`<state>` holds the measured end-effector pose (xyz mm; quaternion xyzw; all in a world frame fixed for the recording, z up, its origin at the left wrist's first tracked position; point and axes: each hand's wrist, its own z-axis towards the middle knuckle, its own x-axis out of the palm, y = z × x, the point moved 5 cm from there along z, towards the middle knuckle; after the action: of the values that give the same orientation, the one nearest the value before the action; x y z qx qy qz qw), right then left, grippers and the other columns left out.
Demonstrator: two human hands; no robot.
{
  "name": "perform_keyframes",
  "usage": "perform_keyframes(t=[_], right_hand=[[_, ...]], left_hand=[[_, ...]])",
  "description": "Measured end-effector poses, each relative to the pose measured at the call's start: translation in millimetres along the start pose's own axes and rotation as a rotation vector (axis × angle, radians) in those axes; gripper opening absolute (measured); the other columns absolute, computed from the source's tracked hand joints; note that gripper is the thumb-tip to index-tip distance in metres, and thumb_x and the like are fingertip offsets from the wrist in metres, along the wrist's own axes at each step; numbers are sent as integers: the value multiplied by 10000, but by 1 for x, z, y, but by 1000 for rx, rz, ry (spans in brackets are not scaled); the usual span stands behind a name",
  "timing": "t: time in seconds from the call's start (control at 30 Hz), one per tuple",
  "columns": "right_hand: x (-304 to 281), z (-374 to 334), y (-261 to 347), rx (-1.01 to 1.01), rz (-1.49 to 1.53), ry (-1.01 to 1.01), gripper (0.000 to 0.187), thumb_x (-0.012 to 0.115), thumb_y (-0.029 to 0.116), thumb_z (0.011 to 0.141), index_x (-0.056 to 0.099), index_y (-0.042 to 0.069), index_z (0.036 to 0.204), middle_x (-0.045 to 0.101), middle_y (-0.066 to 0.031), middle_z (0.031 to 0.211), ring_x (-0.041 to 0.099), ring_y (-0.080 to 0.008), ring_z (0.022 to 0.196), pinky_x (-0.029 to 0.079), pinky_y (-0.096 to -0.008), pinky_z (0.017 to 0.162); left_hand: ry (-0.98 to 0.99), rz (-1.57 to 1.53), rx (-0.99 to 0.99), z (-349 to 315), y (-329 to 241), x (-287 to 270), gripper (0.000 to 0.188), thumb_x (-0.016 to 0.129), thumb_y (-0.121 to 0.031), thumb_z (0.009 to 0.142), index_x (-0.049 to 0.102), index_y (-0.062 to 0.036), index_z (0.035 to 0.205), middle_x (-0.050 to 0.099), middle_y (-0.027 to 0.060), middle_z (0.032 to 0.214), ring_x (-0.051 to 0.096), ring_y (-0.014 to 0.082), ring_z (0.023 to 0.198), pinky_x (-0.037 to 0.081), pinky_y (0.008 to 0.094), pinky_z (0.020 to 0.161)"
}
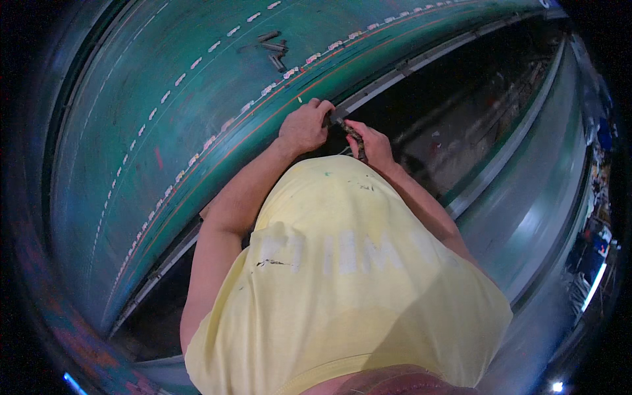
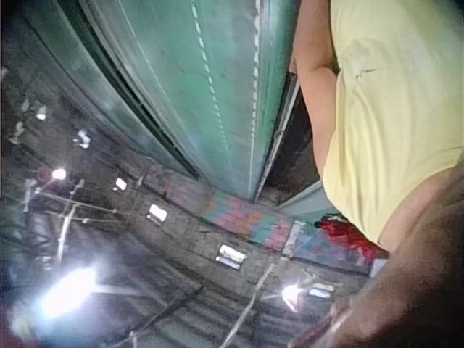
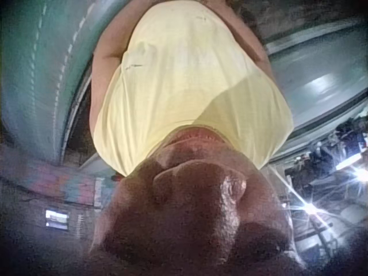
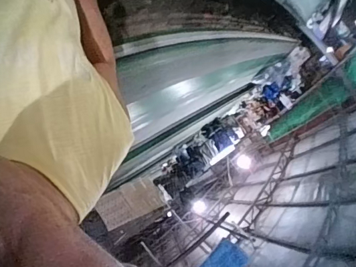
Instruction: The person repeatedly picks up small metal pieces and a wooden block from a green curved surface, then uses both hands to manipulate and assemble the pieces along a metal rail. The person continues this repetitive assembly process throughout the clip.
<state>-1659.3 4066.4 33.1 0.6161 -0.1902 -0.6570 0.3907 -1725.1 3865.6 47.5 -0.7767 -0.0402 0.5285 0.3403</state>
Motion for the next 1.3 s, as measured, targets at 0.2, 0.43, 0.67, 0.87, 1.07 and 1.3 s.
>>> perform_keyframes(t=[0.2, 0.43, 0.67, 0.87, 1.07, 1.3], right_hand=[[24, -9, -8, 30, -204, 13, 386, 796, 132, 976, 727, 156, 1356, 769, -125, 962, 767, -383, 904, 621, -532, 770], [38, -8, 1, -88, -527, -4, 423, 821, 185, 922, 740, 145, 1335, 764, -71, 990, 735, -294, 951, 574, -460, 806], [55, -27, -15, 34, -410, -200, 373, 823, 218, 971, 740, 103, 1316, 766, -63, 1023, 708, -271, 952, 531, -434, 823], [113, -49, -72, 787, 1131, -116, 189, 754, 282, 1107, 723, 124, 1207, 656, -17, 805, 623, -190, 696, 510, -392, 694], [94, -44, -57, 894, 1537, 40, 141, 713, 256, 1134, 705, 119, 1169, 617, 5, 755, 563, -134, 620, 505, -360, 592], [86, -53, -39, 447, 597, -71, 284, 710, 247, 1142, 752, 40, 1331, 770, -57, 946, 739, -177, 882, 616, -374, 772]], left_hand=[[-28, 13, 59, 9, 8, 4, 433, 748, -149, 947, 578, -134, 1344, 710, 215, 1217, 725, 450, 1167, 603, 571, 964], [-101, -9, 129, 14, 15, 6, 412, 751, -157, 947, 593, -145, 1328, 719, 210, 1186, 731, 455, 1130, 604, 572, 932], [-114, -23, 88, 15, 17, 8, 488, 807, -133, 913, 602, -146, 1356, 745, 227, 1174, 735, 468, 1142, 599, 584, 941], [-94, -34, 92, 14, 15, 6, 485, 806, -168, 925, 605, -152, 1366, 765, 226, 1144, 744, 473, 1118, 604, 588, 940], [-71, -23, 44, 11, 6, -3, 376, 728, -158, 959, 662, -130, 1328, 736, 224, 1213, 730, 461, 1146, 607, 565, 969], [-256, -84, 247, 6, 10, -4, 358, 680, -204, 1003, 703, -105, 1346, 698, 228, 1226, 683, 457, 1187, 576, 557, 1018]])
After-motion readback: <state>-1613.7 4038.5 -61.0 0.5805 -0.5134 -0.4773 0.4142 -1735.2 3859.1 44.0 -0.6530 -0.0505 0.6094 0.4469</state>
